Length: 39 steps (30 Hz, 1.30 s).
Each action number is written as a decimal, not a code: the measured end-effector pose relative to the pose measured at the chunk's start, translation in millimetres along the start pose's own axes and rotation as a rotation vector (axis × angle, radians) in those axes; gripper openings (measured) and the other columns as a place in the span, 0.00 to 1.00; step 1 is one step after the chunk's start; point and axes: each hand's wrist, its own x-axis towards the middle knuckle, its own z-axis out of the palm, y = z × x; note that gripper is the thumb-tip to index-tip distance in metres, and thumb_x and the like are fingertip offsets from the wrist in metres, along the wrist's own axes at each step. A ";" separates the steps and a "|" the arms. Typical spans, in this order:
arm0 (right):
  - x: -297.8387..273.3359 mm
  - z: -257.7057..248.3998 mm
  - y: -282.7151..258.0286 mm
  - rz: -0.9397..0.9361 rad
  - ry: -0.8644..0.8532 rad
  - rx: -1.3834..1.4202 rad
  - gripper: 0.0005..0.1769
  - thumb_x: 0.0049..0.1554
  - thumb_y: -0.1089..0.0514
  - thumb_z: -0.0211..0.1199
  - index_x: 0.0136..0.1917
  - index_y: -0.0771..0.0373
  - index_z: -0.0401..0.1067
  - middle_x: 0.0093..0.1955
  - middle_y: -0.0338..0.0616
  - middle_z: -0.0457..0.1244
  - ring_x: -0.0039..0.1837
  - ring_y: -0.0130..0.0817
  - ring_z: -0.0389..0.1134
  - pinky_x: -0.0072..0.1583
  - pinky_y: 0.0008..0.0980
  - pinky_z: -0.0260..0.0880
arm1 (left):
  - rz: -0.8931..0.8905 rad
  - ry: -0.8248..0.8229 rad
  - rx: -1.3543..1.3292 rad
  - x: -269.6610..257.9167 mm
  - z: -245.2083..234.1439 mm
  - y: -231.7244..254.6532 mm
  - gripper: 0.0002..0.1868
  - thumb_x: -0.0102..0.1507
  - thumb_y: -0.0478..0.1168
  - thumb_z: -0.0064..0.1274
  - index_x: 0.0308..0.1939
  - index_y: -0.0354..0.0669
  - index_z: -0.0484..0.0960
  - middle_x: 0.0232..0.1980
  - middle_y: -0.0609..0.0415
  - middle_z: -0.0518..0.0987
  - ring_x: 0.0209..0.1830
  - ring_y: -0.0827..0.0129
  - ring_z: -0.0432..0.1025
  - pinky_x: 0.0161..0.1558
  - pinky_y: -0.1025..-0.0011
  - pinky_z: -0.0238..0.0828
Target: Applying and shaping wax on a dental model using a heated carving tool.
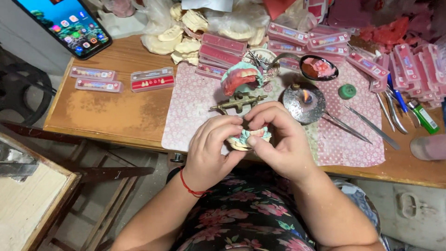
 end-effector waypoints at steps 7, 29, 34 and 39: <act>0.3 2.7 4.0 0.037 -0.013 0.125 0.08 0.55 0.60 0.67 0.46 0.65 0.71 0.51 0.53 0.66 0.53 0.41 0.65 0.57 0.38 0.65 | 0.019 0.040 0.015 1.4 4.5 -0.7 0.17 0.63 0.37 0.65 0.52 0.40 0.77 0.53 0.46 0.81 0.50 0.46 0.80 0.48 0.50 0.80; 6.9 -5.7 6.7 0.046 -0.108 0.132 0.06 0.55 0.61 0.69 0.42 0.64 0.73 0.47 0.53 0.66 0.50 0.39 0.65 0.53 0.35 0.65 | 0.029 0.055 0.002 2.3 5.1 0.1 0.15 0.63 0.34 0.64 0.51 0.40 0.77 0.51 0.46 0.81 0.50 0.45 0.80 0.47 0.50 0.81; 7.3 -7.4 6.8 0.059 -0.124 0.158 0.06 0.55 0.61 0.69 0.43 0.65 0.73 0.48 0.54 0.66 0.52 0.40 0.65 0.55 0.35 0.64 | 0.022 0.049 -0.003 2.7 4.2 0.8 0.16 0.63 0.35 0.64 0.51 0.40 0.77 0.51 0.45 0.80 0.51 0.44 0.80 0.48 0.49 0.81; 5.4 -10.5 8.8 0.075 -0.139 0.238 0.11 0.55 0.60 0.69 0.48 0.67 0.72 0.51 0.54 0.66 0.55 0.40 0.65 0.58 0.35 0.64 | 0.021 0.057 -0.007 4.0 2.8 4.8 0.16 0.64 0.37 0.63 0.53 0.39 0.77 0.53 0.45 0.80 0.52 0.43 0.79 0.49 0.47 0.81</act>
